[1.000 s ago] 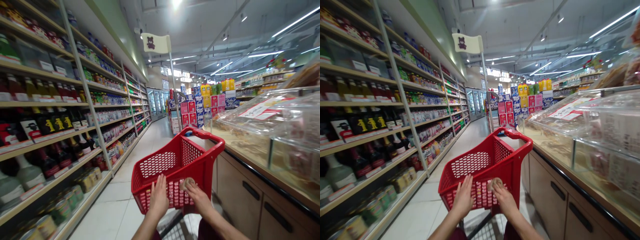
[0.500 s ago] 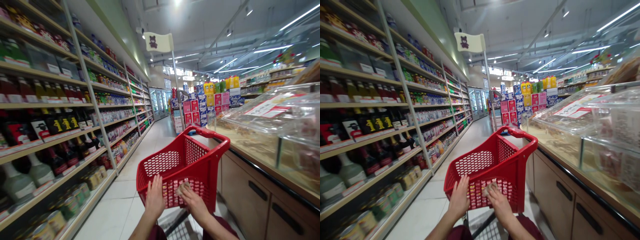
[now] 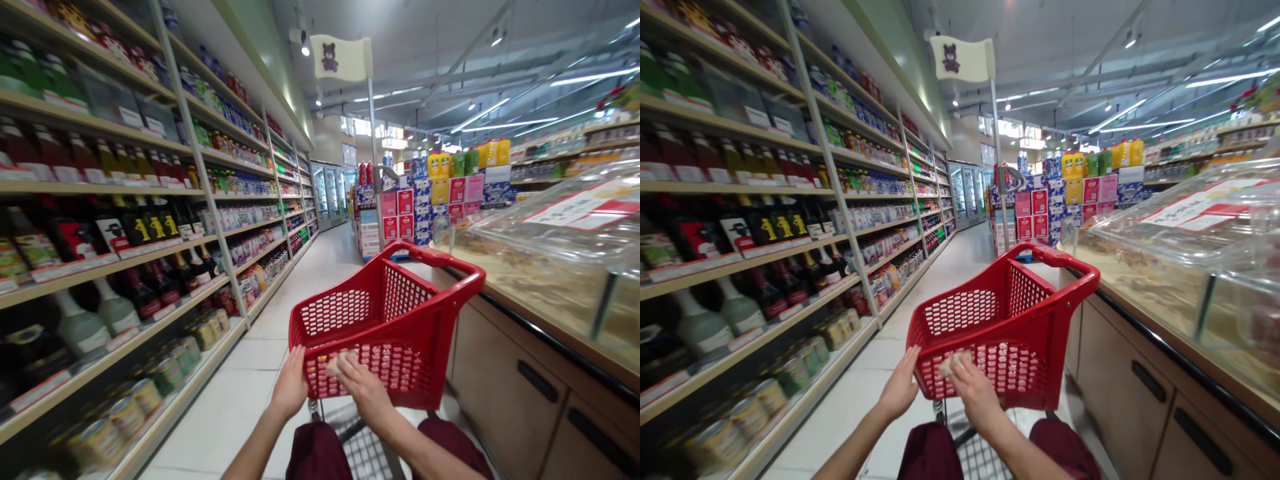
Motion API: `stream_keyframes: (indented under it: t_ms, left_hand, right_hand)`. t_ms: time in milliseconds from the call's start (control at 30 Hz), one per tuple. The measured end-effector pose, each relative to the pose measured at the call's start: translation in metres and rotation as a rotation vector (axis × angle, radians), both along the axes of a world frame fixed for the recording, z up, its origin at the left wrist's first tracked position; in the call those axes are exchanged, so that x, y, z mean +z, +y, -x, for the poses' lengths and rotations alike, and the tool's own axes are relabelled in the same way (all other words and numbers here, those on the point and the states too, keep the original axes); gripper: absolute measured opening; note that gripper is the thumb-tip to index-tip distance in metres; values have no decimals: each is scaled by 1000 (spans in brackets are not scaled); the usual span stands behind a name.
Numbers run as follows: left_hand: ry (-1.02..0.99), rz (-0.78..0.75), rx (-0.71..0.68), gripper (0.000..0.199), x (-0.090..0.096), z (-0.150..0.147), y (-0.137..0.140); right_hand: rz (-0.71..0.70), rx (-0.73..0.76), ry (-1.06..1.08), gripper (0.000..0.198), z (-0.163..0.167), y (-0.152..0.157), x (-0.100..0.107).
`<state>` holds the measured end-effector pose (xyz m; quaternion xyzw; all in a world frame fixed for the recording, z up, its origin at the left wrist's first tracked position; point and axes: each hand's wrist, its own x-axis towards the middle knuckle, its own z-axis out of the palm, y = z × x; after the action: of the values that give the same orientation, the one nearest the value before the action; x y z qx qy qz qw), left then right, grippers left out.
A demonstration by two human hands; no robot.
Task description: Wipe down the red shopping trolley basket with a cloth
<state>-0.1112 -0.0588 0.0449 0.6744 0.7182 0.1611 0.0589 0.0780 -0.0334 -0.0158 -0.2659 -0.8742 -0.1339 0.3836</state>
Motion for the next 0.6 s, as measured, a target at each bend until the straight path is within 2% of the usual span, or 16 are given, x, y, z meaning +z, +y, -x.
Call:
stream_keyframes:
  t_ms: [67,100,200,300,367,500,600]
  left_hand:
    - [-131,-16,-37,70,1,10,-1]
    - [-183,-21,-40,70,1,13,-2]
    - [-244,-11,-41,72,3,17,-4]
    - [-285,-7,-50,72,3,19,-5]
    - [-331,-5,-57,69,3,20,-5]
    - [-378,-4,-63,68,4,21,-4]
    - [-337,20,-50,73,8,22,-6]
  right_hand:
    - [4,6,29,34,25,6,11]
    - [9,11,35,34,36,9,10]
    - [22,45,3,30,58,8,-17]
    - [21,65,-46,27,65,0,-44]
    - [19,63,-39,29,68,-2,-41]
    - [8,29,9,34,77,2,-19]
    - [27,37,-64,28,71,3,-30]
